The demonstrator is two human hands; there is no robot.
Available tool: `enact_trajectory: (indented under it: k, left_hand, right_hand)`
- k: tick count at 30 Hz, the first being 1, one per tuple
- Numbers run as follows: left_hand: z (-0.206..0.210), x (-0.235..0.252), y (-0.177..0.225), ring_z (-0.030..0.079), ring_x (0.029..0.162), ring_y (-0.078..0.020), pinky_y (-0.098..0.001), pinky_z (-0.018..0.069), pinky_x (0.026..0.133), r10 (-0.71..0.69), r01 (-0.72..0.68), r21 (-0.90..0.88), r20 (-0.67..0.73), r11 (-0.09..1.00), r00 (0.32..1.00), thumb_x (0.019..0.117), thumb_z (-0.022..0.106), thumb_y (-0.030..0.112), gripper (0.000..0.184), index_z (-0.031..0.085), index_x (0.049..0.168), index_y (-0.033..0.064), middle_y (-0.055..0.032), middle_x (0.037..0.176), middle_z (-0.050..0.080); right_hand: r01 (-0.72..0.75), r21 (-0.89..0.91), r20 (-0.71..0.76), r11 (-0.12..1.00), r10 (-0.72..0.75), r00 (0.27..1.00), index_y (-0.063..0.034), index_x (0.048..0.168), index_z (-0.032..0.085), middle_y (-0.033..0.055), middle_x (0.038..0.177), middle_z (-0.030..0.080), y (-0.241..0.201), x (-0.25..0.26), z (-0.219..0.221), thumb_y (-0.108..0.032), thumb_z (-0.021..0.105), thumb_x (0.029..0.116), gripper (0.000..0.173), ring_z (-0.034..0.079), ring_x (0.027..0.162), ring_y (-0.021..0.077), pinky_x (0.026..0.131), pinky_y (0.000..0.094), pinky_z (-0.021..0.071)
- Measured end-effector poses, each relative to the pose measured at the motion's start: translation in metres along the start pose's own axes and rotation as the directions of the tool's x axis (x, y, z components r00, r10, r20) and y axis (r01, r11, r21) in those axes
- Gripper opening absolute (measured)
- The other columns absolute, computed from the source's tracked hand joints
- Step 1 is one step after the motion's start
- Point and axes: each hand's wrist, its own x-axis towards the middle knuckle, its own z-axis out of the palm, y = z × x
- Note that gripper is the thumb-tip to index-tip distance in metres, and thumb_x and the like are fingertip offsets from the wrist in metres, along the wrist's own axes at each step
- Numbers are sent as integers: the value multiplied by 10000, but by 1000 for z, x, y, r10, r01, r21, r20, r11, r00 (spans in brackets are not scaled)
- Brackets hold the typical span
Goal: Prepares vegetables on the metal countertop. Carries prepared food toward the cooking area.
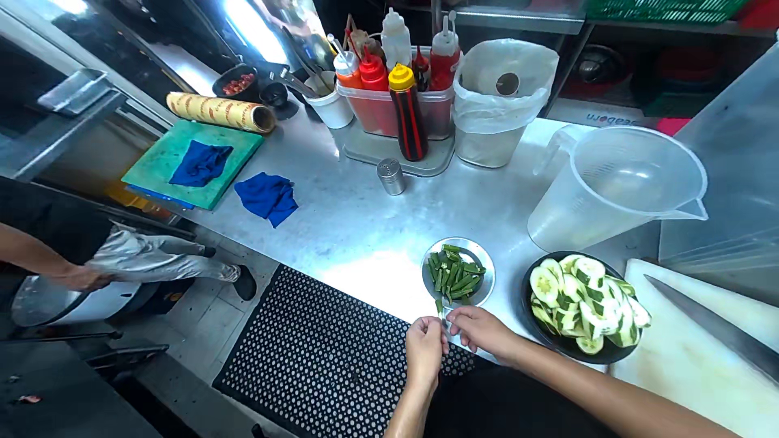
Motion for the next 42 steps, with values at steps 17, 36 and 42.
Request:
enact_trajectory:
  k: [17,36,42]
  left_hand:
    - [-23,-27,16,685,1091,-225,-424,571,913,460,-625,781,563,-22,687,990,522,84,333,675,1275,161,-30,1201,706]
    - [-3,3,24,695,941,-185,-397,593,875,401,-563,595,395,574,827,1055,534,368,541,480,1520,96,-74,1122,704]
    - [3,66,52,672,1112,-266,-460,555,988,309,-374,728,230,575,923,1045,531,277,416,592,1406,80,-151,1307,635]
  right_hand:
    - [344,-423,55,838,-355,933,-66,894,685,57,839,632,4,-17,1,-223,456,999,296,605,798,156,735,384,489]
    - [141,-483,-61,864,-193,979,-70,1089,707,78,970,685,-74,-37,-50,-244,409,1082,345,639,873,183,809,440,523]
    - [317,-586,-568,746,-657,496,-51,1175,692,112,902,669,-238,-49,-166,-239,485,1063,302,642,750,218,708,462,559]
